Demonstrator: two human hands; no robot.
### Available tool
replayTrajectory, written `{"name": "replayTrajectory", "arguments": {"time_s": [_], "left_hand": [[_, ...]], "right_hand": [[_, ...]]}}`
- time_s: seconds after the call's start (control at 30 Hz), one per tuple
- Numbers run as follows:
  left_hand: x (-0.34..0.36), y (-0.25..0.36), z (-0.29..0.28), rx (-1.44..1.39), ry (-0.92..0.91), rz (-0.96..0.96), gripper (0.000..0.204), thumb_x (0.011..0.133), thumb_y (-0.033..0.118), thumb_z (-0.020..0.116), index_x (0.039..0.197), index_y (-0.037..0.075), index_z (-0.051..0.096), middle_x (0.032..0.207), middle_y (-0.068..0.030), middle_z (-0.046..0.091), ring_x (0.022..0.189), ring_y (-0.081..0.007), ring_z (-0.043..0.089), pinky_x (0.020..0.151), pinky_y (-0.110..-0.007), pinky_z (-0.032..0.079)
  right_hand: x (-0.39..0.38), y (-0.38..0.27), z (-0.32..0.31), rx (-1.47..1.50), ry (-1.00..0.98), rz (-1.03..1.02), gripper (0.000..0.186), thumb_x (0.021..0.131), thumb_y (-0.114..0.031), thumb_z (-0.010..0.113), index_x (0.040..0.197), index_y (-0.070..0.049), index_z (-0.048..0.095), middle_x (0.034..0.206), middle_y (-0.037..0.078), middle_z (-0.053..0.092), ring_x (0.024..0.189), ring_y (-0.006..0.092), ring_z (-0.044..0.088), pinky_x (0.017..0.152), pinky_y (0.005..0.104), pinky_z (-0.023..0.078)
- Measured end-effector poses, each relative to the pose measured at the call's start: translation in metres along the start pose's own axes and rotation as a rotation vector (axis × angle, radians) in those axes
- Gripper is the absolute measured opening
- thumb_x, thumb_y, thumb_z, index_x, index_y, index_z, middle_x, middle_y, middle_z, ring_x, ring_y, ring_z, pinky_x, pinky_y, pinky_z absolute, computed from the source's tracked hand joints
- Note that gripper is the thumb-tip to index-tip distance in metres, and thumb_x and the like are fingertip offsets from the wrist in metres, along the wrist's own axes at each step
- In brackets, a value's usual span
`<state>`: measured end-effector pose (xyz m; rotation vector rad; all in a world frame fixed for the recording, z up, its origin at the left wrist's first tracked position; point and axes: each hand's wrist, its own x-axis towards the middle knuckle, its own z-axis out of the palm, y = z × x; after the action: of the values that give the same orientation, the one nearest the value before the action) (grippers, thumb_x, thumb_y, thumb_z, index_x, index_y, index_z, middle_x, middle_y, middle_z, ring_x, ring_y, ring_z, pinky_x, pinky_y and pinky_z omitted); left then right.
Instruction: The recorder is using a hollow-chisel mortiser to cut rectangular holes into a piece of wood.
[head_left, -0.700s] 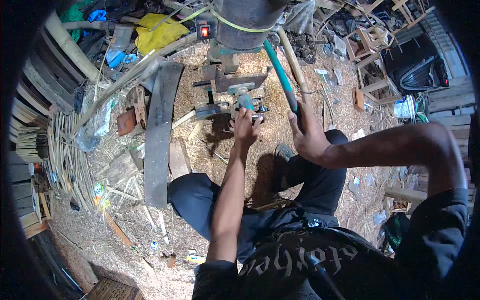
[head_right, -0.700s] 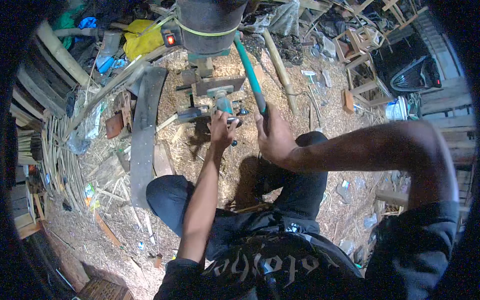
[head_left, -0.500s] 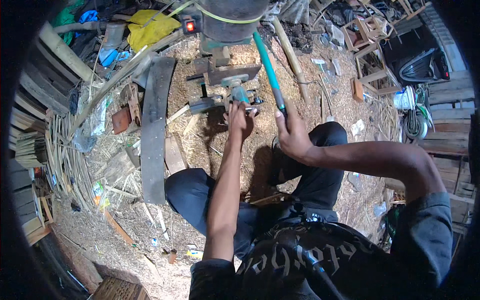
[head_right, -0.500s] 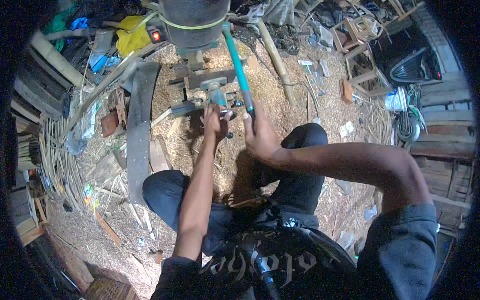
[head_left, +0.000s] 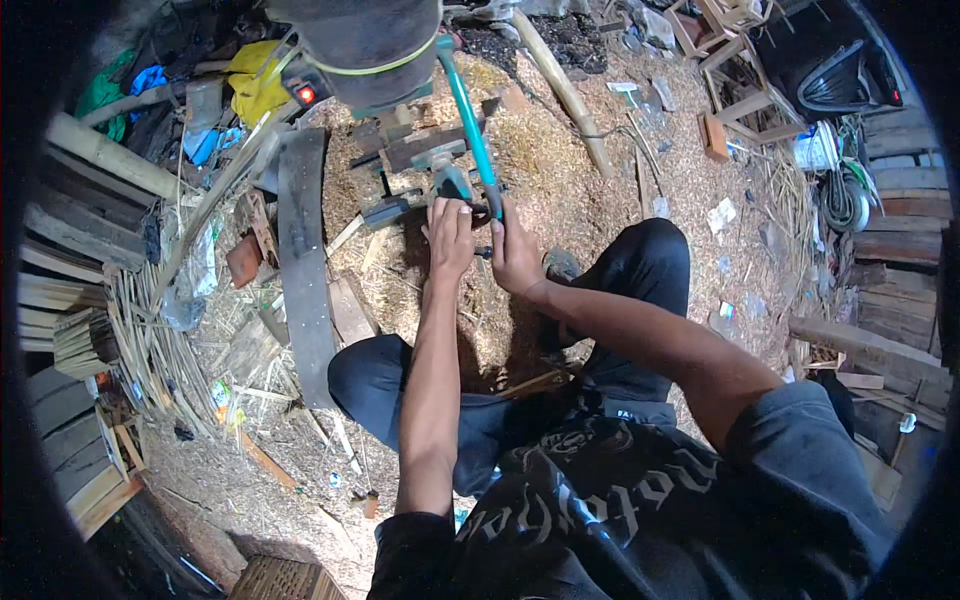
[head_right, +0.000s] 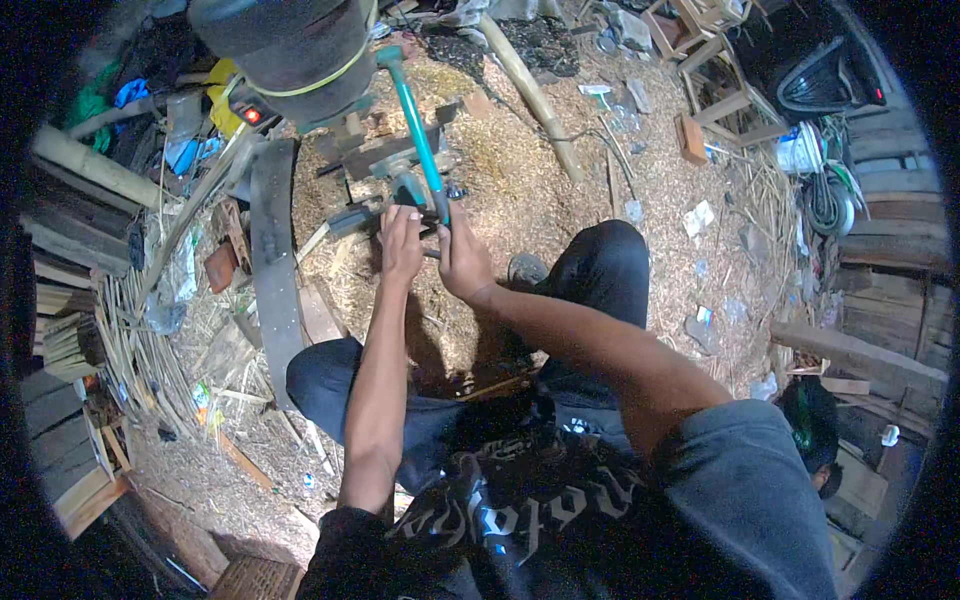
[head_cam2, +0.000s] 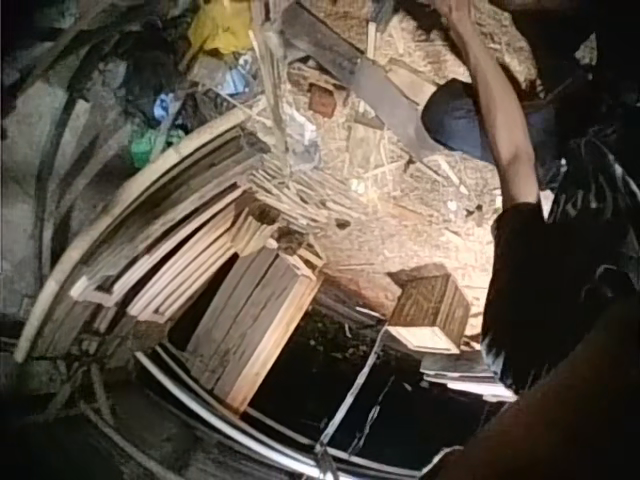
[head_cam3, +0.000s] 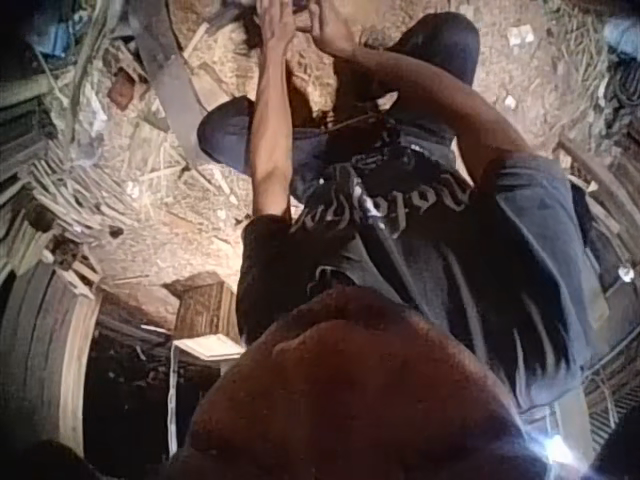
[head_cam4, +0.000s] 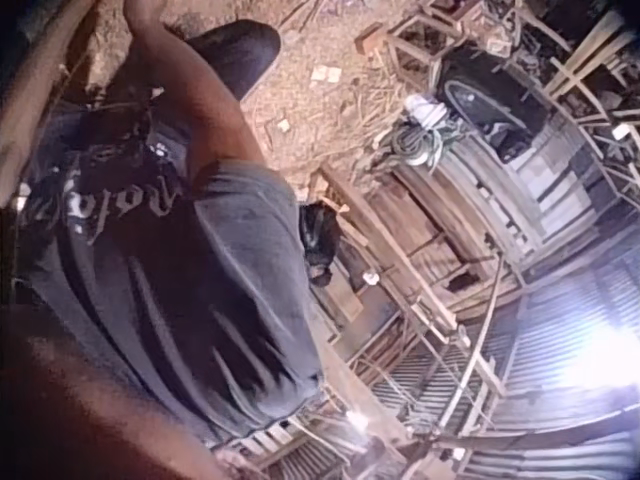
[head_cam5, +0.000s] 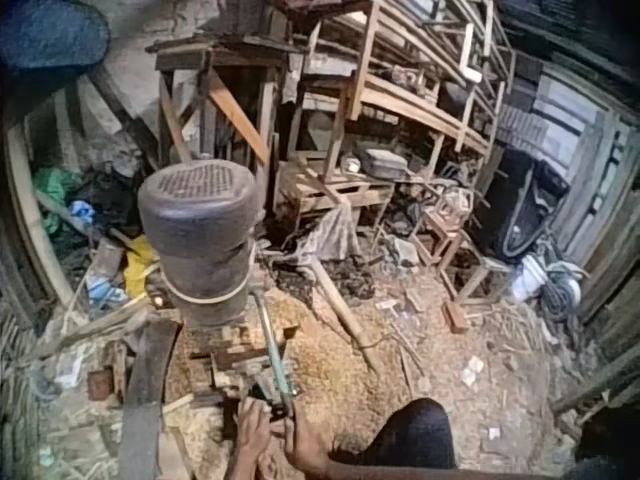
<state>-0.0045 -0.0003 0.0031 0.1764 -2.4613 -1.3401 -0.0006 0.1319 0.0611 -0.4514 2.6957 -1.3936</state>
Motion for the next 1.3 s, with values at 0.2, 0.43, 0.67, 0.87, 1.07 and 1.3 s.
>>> {"name": "replayTrajectory", "arguments": {"time_s": [0.2, 0.43, 0.67, 0.87, 1.07, 1.3], "left_hand": [[0.0, 0.005, -0.003, 0.002, -0.011, -0.073, 0.029, 0.094, 0.022, 0.038, 0.091, 0.002, 0.058, 0.093, -0.0175, 0.051, 0.094, -0.0352, 0.047, 0.085, -0.045, 0.035], [0.001, 0.006, -0.002, 0.041, -0.008, -0.076, 0.03, 0.095, 0.02, 0.036, 0.094, 0.003, 0.06, 0.093, -0.0167, 0.052, 0.091, -0.034, 0.049, 0.084, -0.042, 0.037], [0.0, 0.004, -0.01, -0.046, -0.057, -0.09, 0.02, 0.092, 0.018, 0.045, 0.095, 0.004, 0.059, 0.097, -0.0145, 0.053, 0.094, -0.0343, 0.048, 0.085, -0.044, 0.037], [0.0, -0.014, -0.007, -0.023, 0.022, 0.022, 0.02, 0.092, 0.018, 0.045, 0.099, 0.003, 0.056, 0.099, -0.0173, 0.053, 0.094, -0.0374, 0.049, 0.083, -0.044, 0.039], [-0.003, -0.02, -0.008, 0.054, -0.073, 0.04, 0.021, 0.095, 0.024, 0.046, 0.101, 0.006, 0.056, 0.101, -0.0194, 0.055, 0.098, -0.0408, 0.051, 0.086, -0.046, 0.04], [-0.014, -0.007, -0.01, 0.066, 0.041, 0.023, 0.024, 0.094, 0.021, 0.05, 0.113, 0.006, 0.056, 0.106, -0.0222, 0.056, 0.1, -0.0423, 0.053, 0.088, -0.046, 0.043]], "right_hand": [[0.006, 0.026, 0.023, -0.005, 0.018, 0.026, 0.049, 0.096, -0.015, 0.04, 0.141, -0.001, 0.027, 0.123, 0.033, 0.05, 0.101, 0.0491, 0.055, 0.084, 0.051, 0.047], [0.008, 0.045, 0.036, -0.014, 0.054, -0.038, 0.05, 0.095, -0.015, 0.042, 0.141, -0.003, 0.027, 0.124, 0.03, 0.051, 0.101, 0.0472, 0.057, 0.082, 0.0499, 0.05], [0.007, 0.018, 0.011, 0.064, 0.007, -0.051, 0.049, 0.096, -0.015, 0.042, 0.141, -0.003, 0.027, 0.122, 0.029, 0.053, 0.097, 0.0467, 0.059, 0.078, 0.049, 0.051], [0.011, -0.078, -0.078, 0.325, -0.096, -0.076, 0.047, 0.099, -0.018, 0.041, 0.141, -0.002, 0.03, 0.121, 0.024, 0.055, 0.092, 0.0277, 0.062, 0.074, 0.0365, 0.051], [0.061, -0.161, -0.165, 1.364, -0.508, 0.0, 0.05, 0.101, -0.042, 0.025, 0.141, -0.012, 0.035, 0.124, 0.016, 0.054, 0.105, 0.0274, 0.056, 0.085, 0.0411, 0.05], [0.078, -0.083, -0.133, 0.922, -0.233, 0.065, 0.051, 0.099, -0.044, 0.038, 0.123, -0.002, 0.053, 0.126, 0.013, 0.056, 0.108, 0.0252, 0.056, 0.093, 0.0404, 0.046]]}}
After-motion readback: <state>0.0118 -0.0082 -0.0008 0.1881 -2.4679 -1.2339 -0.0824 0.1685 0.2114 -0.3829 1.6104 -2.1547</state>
